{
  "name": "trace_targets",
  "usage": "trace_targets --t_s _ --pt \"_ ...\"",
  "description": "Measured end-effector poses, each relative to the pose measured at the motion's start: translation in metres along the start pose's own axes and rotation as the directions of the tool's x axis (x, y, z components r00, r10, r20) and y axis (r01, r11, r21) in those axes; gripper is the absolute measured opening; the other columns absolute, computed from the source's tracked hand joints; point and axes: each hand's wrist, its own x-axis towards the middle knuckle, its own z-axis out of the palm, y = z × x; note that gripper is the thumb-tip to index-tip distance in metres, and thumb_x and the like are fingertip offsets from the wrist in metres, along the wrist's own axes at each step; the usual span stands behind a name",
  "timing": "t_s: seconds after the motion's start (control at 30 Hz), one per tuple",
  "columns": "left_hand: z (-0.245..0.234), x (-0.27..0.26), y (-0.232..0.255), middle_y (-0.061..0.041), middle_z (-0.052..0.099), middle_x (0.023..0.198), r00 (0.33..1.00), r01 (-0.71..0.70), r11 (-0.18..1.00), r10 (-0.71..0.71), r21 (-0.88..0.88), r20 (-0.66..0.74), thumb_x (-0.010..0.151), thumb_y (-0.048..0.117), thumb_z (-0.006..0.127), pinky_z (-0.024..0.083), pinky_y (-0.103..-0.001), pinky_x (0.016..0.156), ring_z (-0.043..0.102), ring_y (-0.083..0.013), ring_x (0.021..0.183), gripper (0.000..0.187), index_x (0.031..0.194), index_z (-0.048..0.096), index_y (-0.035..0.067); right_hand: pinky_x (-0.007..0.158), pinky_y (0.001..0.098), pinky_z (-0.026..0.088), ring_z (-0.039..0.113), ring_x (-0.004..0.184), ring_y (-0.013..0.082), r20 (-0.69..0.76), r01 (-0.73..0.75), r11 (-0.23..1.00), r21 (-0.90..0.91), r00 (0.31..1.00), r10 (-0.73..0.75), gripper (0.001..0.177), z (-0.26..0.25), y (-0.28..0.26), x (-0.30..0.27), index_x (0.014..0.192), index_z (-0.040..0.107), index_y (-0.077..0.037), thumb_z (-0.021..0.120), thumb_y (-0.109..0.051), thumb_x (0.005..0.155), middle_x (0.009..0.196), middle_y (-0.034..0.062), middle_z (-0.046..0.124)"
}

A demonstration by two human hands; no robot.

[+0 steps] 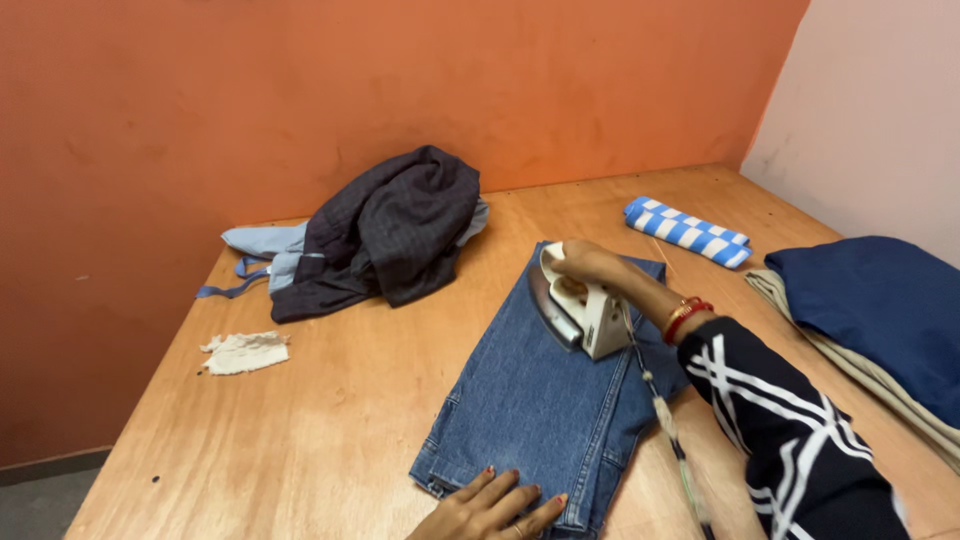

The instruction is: The person irons a pair of blue jeans on a wooden table. They smooth the fabric with one hand while moving a white iron with the other, covering the legs and waistband. The jeans are folded in half and ironed again before being set aside.

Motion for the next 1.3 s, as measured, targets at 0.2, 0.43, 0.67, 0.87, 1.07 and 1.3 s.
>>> trace_targets --t_s 0.2,0.43,0.67,0.87,1.07,1.3 --pt "-0.019 0.004 0.002 -0.008 0.067 0.122 0.998 -0.008 1.000 0.008 0.009 0.068 0.106 0.026 0.056 0.055 -0.048 0.102 0.066 -0.0274 0.118 0.051 0.156 0.054 0.015 0.062 0.0412 0.052 0.067 0.065 0.0263 -0.123 -0.047 0.999 -0.018 0.991 0.045 0.029 -0.007 0.014 0.043 0.081 0.070 0.000 0.067 -0.028 0.088 0.071 0.0148 0.068" --pt "-0.054 0.021 0.006 -0.022 0.052 0.147 0.959 0.232 0.953 -0.190 -0.195 0.210 0.102 0.037 0.056 0.019 -0.076 0.109 0.040 -0.0483 0.141 0.051 0.153 0.050 0.036 0.059 0.0493 0.052 0.067 0.064 0.0361 -0.010 -0.064 0.970 0.233 0.998 0.068 0.036 -0.002 0.036 0.062 0.087 0.069 0.008 0.061 -0.026 0.088 0.077 0.0254 0.069" --pt "-0.077 0.032 0.012 -0.026 0.032 0.166 0.925 0.319 0.923 -0.252 -0.217 0.286 0.107 0.039 0.045 0.005 -0.082 0.112 0.022 -0.0590 0.150 0.047 0.154 0.046 0.046 0.070 0.0440 0.055 0.070 0.079 0.0312 -0.055 -0.083 0.986 -0.145 0.996 0.075 0.037 -0.018 0.039 0.044 0.102 0.071 -0.001 0.067 -0.034 0.088 0.092 0.0207 0.074" --pt "-0.083 0.033 0.014 -0.026 0.033 0.164 0.924 0.316 0.925 -0.249 -0.209 0.292 0.106 0.037 0.042 0.003 -0.081 0.111 0.024 -0.0566 0.149 0.048 0.154 0.046 0.042 0.073 0.0452 0.057 0.074 0.083 0.0349 -0.052 -0.229 0.969 -0.091 0.973 0.225 0.040 -0.040 0.087 0.007 0.104 0.073 0.007 0.062 -0.031 0.092 0.093 0.0237 0.076" --pt "-0.085 0.039 0.015 -0.024 0.033 0.162 0.927 0.294 0.942 -0.240 -0.163 0.289 0.106 0.035 0.043 0.003 -0.079 0.111 0.022 -0.0555 0.148 0.047 0.152 0.049 0.043 0.075 0.0428 0.055 0.069 0.086 0.0299 -0.048 -0.230 0.972 0.043 0.971 0.232 0.044 -0.051 0.137 -0.017 0.116 0.064 0.007 0.063 -0.031 0.094 0.095 0.0209 0.072" --pt "-0.080 0.039 0.017 -0.026 0.033 0.160 0.943 0.259 0.954 -0.217 -0.149 0.251 0.103 0.030 0.047 0.004 -0.078 0.110 0.020 -0.0537 0.147 0.048 0.148 0.053 0.046 0.071 0.0391 0.054 0.069 0.082 0.0246 -0.002 -0.159 0.982 0.098 0.987 0.160 0.048 -0.057 0.134 -0.075 0.115 0.067 0.009 0.062 -0.033 0.092 0.095 0.0187 0.072"
